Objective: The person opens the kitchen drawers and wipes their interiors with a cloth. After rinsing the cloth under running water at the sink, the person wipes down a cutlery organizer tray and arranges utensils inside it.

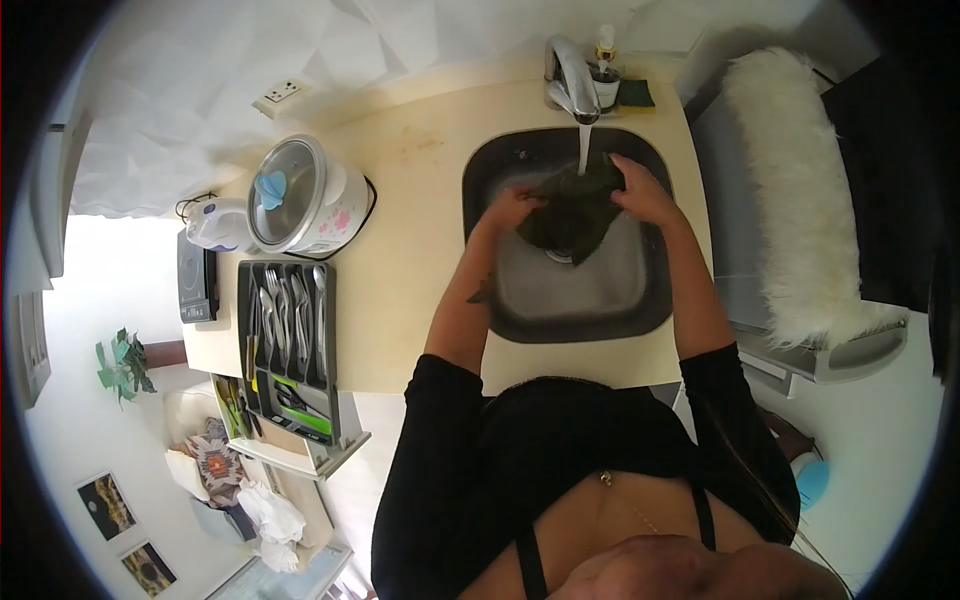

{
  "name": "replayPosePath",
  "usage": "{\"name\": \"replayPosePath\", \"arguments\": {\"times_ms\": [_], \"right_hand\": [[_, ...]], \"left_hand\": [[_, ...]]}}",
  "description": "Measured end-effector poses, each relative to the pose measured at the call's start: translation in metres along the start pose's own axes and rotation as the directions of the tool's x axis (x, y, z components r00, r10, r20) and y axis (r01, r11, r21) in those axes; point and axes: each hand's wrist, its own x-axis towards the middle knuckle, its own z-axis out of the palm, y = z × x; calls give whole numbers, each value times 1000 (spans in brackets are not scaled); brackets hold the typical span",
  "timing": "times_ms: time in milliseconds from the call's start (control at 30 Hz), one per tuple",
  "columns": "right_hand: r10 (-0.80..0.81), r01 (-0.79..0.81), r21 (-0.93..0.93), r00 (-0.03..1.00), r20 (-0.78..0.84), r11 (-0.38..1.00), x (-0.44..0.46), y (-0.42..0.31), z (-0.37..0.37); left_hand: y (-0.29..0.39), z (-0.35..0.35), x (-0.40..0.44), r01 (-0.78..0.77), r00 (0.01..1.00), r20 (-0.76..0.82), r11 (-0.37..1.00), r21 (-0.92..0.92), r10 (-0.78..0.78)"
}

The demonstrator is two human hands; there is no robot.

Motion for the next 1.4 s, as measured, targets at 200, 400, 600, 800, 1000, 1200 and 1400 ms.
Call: {"name": "replayPosePath", "arguments": {"times_ms": [200, 400, 600, 800, 1000, 1200, 1400], "right_hand": [[274, -285, 198, 958, 80, 938, -6, -5, 28], [454, -327, 333, 771, -446, 884, 17, -30, 108], [571, -400, 432, 712, -409, 808, 32, -9, 115], [440, -471, -60, 856, -272, 880, -2, 58, 98], [427, -453, 667, 878, 218, 592, -26, 30, 108], [555, -494, 688, 817, 158, 531, -9, 1, 70], [375, -320, 903, 905, 201, 287, -18, -3, 70]], "left_hand": [[15, 36, -16, -1, 1000, 0, 89, -996, 14], [77, 88, -10, -60, 934, -126, 203, -977, -333], [71, 71, 3, -55, 949, -84, 102, -993, -305], [77, 33, -9, -13, 979, -134, 604, -797, -156], [93, 11, -31, -87, 993, -118, 805, -586, 22], [-14, 46, -31, -38, 819, -571, 997, 61, 66], [36, 56, -27, -223, 916, -399, 880, -419, 42]]}}
